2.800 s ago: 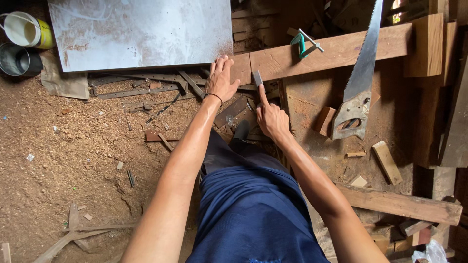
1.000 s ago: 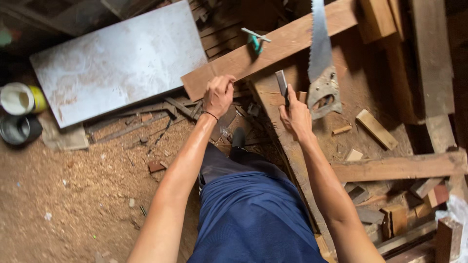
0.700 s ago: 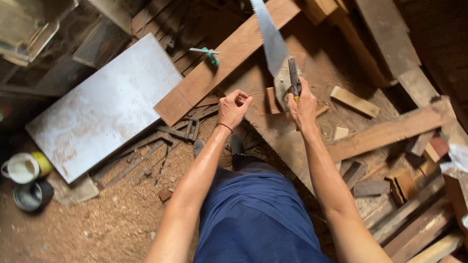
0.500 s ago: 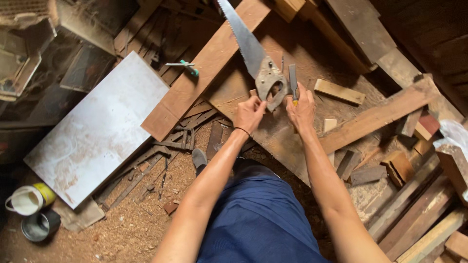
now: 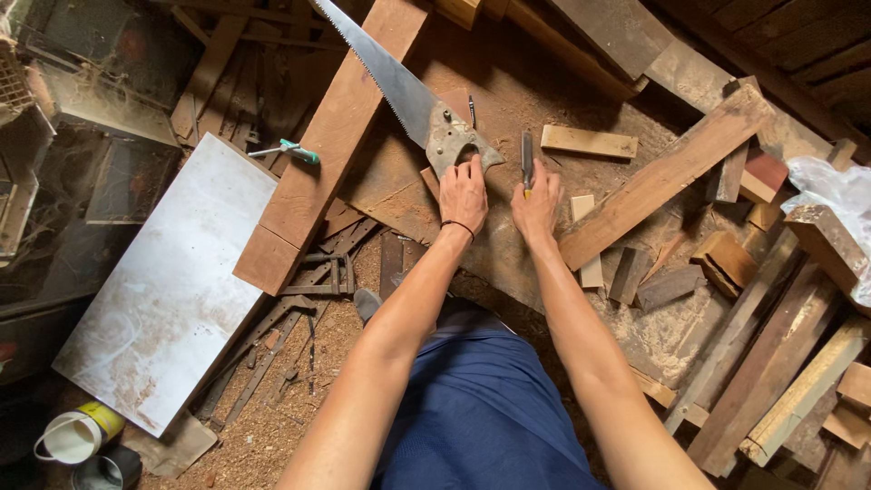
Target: The person uses a chisel to carve a small wooden block, then uses a hand saw to cut a larger plank, and finally returns to carving the small block with the chisel. The person handles the wood and tools directly without visible secondary objects.
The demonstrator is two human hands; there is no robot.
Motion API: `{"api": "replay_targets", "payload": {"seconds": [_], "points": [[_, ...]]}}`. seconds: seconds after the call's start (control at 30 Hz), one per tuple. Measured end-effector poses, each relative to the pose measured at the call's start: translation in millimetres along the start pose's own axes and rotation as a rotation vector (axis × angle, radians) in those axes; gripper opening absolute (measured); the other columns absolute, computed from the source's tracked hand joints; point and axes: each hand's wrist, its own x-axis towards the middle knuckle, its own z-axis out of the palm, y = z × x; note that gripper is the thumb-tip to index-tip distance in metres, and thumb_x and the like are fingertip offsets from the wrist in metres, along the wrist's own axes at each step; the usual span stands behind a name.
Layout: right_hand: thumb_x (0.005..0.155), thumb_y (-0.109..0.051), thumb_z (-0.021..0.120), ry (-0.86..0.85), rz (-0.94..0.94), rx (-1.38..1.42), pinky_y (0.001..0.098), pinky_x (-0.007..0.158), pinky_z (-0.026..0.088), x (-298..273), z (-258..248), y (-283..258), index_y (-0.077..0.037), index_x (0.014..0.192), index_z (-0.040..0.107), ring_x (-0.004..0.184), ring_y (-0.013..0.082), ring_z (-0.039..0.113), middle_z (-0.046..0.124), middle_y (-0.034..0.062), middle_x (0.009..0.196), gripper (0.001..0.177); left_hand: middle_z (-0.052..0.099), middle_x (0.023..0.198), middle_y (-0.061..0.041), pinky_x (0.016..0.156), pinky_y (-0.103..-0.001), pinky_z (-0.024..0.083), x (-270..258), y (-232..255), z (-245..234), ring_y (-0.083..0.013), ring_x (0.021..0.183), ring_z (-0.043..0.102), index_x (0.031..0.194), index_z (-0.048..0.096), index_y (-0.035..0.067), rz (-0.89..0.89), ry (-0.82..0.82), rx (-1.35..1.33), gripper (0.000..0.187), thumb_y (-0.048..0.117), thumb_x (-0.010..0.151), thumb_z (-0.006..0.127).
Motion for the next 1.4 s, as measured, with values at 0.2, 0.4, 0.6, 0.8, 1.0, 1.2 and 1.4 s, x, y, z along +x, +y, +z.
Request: {"api": "replay_targets", "payload": {"seconds": [0.2,0.4,0.6,0.8,1.0,1.2,1.4], "points": [[0.102,-0.034,0.063,-0.175,0.109,0.491,0.0359,0.073,0.054,-6,-11,-45,-0.005,0.127,0.058,0.076,0.0178,0.066,0.069,0.0066,0.083,0.039,0.062,0.105,-0.014,0.09,-0.046,0.046,-4,-12,-10,-0.0323,0.103,0.056,0.12,0.056,0.003,0.0,0.015,-0.214,0.048,0.001,0.075,0.073],[0.101,-0.033,0.072,-0.377,0.279,1.073,0.0269,0.068,0.055,0,14,-72,0.002,0.111,0.066,0.078,0.01,0.062,0.066,0.0022,0.09,0.037,0.06,0.1,-0.015,0.087,-0.046,0.048,-15,-9,-62,-0.0338,0.096,0.056,0.109,0.052,0.003,0.058,0.182,-0.466,0.042,-0.009,0.073,0.069],[0.104,-0.018,0.067,-0.37,-0.201,1.209,0.0241,0.071,0.048,-4,5,-129,-0.006,0.11,0.059,0.084,0.0068,0.055,0.059,-0.0018,0.095,0.015,0.057,0.094,-0.015,0.083,-0.045,0.05,-30,-9,-131,-0.0355,0.094,0.056,0.11,0.053,0.002,0.051,0.329,-0.584,0.042,-0.014,0.073,0.064],[0.105,-0.009,0.061,-0.34,-0.613,0.989,0.0278,0.065,0.049,-24,-43,-230,0.002,0.114,0.061,0.079,0.0113,0.056,0.059,0.0038,0.093,0.014,0.054,0.088,-0.013,0.077,-0.042,0.053,-56,-27,-180,-0.0314,0.086,0.058,0.097,0.049,0.004,0.075,0.486,-0.52,0.035,-0.014,0.071,0.065],[0.107,-0.014,0.061,-0.552,-0.697,0.878,0.0299,0.055,0.045,-76,-37,-302,0.004,0.103,0.064,0.066,0.0112,0.055,0.06,0.0048,0.077,0.019,0.058,0.085,-0.009,0.067,-0.04,0.054,-114,-71,-207,-0.0251,0.076,0.062,0.1,0.05,0.006,-0.043,0.685,-0.391,0.034,-0.009,0.08,0.072],[0.11,-0.025,0.061,-0.755,-0.627,0.854,0.0314,0.052,0.039,-129,24,-316,0.002,0.08,0.062,0.06,0.0098,0.049,0.056,0.0042,0.065,0.041,0.064,0.085,-0.004,0.068,-0.035,0.06,-170,-99,-214,-0.0189,0.077,0.068,0.098,0.051,0.007,-0.486,0.732,-0.46,0.032,0.002,0.084,0.08],[0.107,-0.039,0.06,-0.738,-0.647,0.624,0.0332,0.052,0.042,-157,76,-302,0.002,0.079,0.061,0.06,0.01,0.049,0.055,0.0067,0.062,0.05,0.064,0.101,-0.018,0.081,-0.039,0.056,-201,-123,-198,-0.0307,0.091,0.067,0.107,0.058,-0.001,-0.799,0.704,-0.497,0.044,0.0,0.069,0.078]]}}
